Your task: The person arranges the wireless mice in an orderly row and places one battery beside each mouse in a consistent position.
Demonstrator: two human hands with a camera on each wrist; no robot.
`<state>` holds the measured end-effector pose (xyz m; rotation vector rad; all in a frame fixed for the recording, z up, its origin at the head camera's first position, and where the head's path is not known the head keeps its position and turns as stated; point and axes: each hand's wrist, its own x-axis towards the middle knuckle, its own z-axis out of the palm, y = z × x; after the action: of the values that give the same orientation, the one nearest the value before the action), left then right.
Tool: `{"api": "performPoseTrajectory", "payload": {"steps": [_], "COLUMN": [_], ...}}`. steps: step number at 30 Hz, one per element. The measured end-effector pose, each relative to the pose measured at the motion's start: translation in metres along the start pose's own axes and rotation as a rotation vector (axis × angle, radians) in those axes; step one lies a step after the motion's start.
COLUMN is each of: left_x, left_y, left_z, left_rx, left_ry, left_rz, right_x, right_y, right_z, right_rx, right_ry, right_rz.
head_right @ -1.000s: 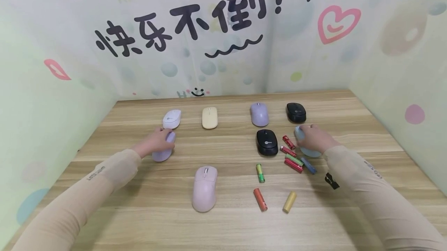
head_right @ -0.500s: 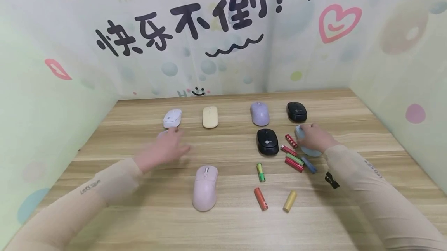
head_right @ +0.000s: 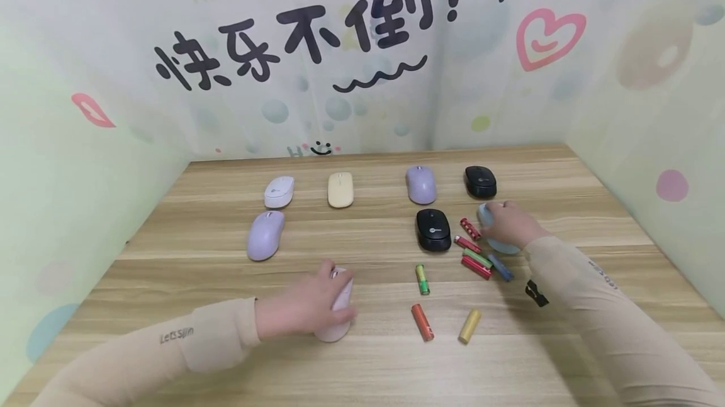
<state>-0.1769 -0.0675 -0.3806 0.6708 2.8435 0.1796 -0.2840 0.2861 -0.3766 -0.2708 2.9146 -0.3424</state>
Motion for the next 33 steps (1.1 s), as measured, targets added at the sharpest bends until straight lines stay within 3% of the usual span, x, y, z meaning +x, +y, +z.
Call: {"api": "performPoseTrajectory", "payload": {"steps": [13, 18, 22, 26, 33], "left_x": [0.007, 0.012, 0.030, 0.058, 0.093], "left_y": [-0.003, -0.004, -0.010, -0.023, -0.048], "left_z": [0.008, 0.004, -0.010, -0.022, -0.028], "left_rx": [-0.110, -0.125, -0.201, -0.208, -0.293], "left_ry": [-0.032, -0.005, 0.011, 0.006, -0.001], "left_rz": [-0.030, -0.010, -0.017, -0.053, -0.133], "right_x": [0.000, -0.001, -0.002, -0.002, -0.002], "right_y": [0.001, 0.001, 0.002, 0.003, 0.004], "right_z": [0.001, 0.002, 0.001, 0.002, 0.005], "right_rx": [0.026, 0.027, 0.019, 0.019, 0.019], "right_ry": [-0.004, 0.010, 0.022, 0.017, 0.023], "right_rz": [0.010, 0.001, -0.001, 0.000, 0.003]}}
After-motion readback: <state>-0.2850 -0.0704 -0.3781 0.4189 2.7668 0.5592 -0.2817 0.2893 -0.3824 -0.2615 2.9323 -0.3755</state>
